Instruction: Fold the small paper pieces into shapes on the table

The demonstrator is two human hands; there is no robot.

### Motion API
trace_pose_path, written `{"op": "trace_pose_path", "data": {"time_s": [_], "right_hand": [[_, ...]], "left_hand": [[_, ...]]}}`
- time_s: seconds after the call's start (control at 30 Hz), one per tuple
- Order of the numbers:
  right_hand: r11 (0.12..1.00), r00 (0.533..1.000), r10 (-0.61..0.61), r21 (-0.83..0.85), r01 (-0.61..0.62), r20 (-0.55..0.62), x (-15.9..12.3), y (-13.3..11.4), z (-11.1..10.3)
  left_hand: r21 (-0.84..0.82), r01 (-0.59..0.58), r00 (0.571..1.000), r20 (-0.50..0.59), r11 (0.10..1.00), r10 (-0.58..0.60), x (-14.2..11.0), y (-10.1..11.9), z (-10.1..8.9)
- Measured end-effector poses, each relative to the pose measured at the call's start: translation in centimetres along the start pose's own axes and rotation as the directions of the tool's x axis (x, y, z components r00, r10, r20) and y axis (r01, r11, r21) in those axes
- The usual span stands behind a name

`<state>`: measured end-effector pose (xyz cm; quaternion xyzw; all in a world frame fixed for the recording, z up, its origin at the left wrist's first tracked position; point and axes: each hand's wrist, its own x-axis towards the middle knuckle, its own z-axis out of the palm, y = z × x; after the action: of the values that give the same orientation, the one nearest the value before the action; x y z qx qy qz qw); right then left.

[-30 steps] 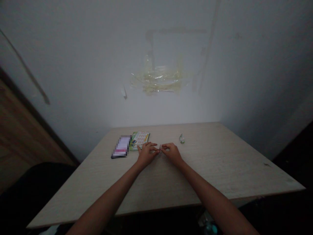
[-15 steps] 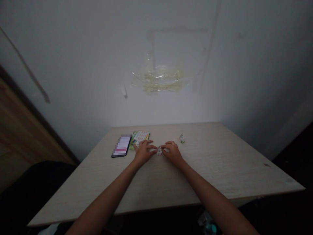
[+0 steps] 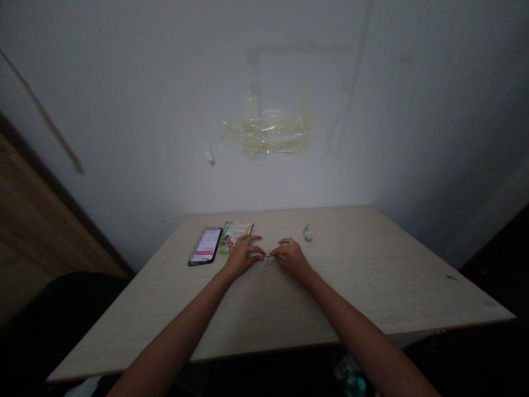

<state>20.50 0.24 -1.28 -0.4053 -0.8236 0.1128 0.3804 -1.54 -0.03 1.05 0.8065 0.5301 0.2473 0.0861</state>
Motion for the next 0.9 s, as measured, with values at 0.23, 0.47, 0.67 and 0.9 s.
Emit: {"op": "trace_pose_path", "data": {"time_s": [0.23,0.47,0.67,0.9], "right_hand": [[0.997,0.995,-0.078,-0.008,0.078,0.062,-0.1,0.1,-0.2],[0.995,0.99,-0.088,-0.042,0.093,0.11,-0.3,0.0,-0.7],[0.999,0.996,-0.027,-0.02,0.028,0.086,-0.7,-1.0,-0.9],[1.0,0.999,-0.007,0.011,0.006,0.039,-0.9,-1.3,-0.9]], "left_hand": [[0.023,-0.049,0.997,0.053,0.999,0.047,-0.2,0.0,-0.4],[0.03,-0.033,0.996,0.085,0.999,0.03,-0.3,-0.1,-0.6],[0.021,0.021,0.999,0.033,1.0,-0.022,-0.4,0.2,-0.1],[0.058,0.061,0.998,0.02,0.996,-0.063,-0.7,0.9,-0.2]]}}
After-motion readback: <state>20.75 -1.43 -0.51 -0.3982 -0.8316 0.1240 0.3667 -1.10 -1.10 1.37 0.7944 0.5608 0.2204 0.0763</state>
